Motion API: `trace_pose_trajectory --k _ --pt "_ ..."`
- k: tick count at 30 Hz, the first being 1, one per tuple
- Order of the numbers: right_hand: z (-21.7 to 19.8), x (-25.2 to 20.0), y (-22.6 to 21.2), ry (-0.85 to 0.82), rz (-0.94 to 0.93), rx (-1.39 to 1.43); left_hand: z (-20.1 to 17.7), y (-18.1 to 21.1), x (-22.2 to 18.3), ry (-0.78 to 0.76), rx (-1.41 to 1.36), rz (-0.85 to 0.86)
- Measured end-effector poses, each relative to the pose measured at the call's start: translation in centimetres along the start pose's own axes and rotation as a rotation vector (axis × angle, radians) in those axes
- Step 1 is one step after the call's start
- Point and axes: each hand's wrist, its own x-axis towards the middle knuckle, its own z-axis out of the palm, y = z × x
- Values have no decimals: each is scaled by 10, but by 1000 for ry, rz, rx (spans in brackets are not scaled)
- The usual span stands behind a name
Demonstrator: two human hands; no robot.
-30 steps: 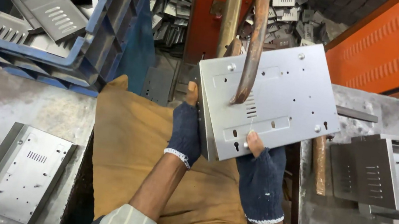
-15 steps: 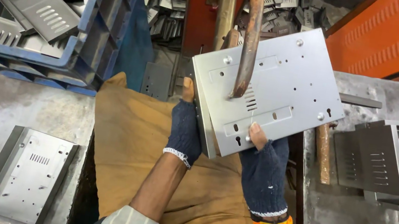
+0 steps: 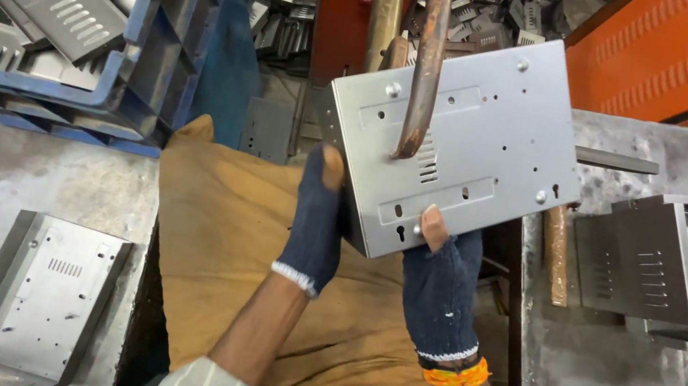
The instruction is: Assembling metal enclosures using a spot welding machine and various hand tools.
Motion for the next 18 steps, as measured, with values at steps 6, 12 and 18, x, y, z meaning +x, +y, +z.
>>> trace_pose_trajectory --k 6,12,18 --pt "16 -4 -21 -11 6 -34 -5 1 -15 -334 302 438" --pt "26 29 -38 -132 -18 24 9 0 11 -387 202 444" --pt "11 52 -30 -295 -500 -730 6 13 27 -501 355 437"
